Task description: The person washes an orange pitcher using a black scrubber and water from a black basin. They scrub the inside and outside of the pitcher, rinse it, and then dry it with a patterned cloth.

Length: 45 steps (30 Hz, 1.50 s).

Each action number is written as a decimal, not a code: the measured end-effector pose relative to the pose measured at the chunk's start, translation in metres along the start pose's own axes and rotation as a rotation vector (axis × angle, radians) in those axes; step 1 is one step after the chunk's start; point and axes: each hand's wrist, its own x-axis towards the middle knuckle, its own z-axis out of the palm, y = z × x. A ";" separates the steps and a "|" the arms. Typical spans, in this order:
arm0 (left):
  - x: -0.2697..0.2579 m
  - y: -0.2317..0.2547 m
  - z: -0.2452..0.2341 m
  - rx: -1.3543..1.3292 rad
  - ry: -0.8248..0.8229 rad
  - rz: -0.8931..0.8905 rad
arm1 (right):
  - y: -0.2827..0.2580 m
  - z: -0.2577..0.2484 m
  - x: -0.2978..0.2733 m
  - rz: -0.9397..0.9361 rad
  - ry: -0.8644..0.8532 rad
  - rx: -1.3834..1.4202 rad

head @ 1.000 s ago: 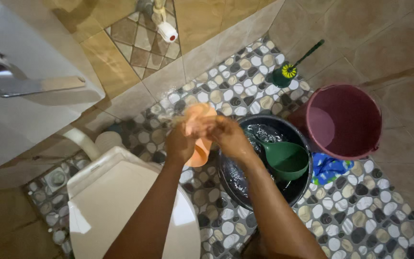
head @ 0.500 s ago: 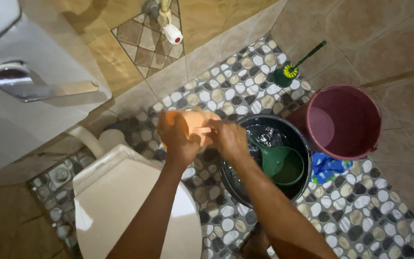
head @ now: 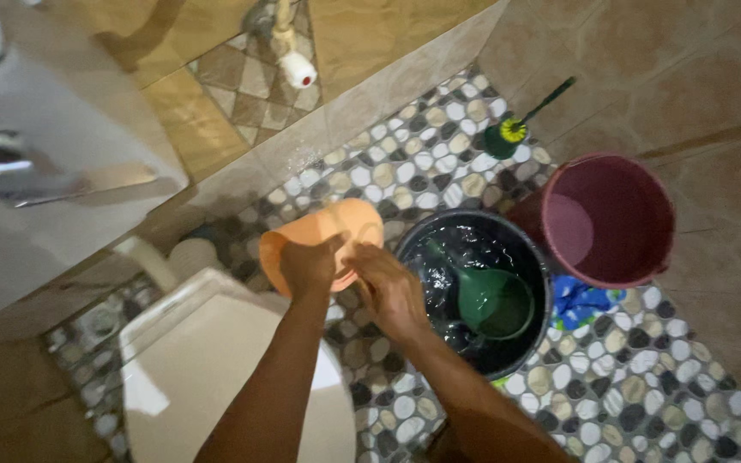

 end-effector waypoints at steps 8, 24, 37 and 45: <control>-0.022 -0.009 -0.013 0.189 0.094 0.398 | 0.187 0.101 -0.189 1.474 0.464 0.850; -0.011 -0.021 -0.028 0.511 -0.118 0.461 | 0.076 -0.003 0.019 0.933 -0.433 1.456; -0.011 -0.015 -0.043 0.499 -0.144 0.676 | 0.261 0.114 -0.200 1.382 0.309 1.910; 0.011 -0.020 -0.034 0.321 -0.110 0.712 | 0.100 0.029 -0.020 0.815 -0.027 1.945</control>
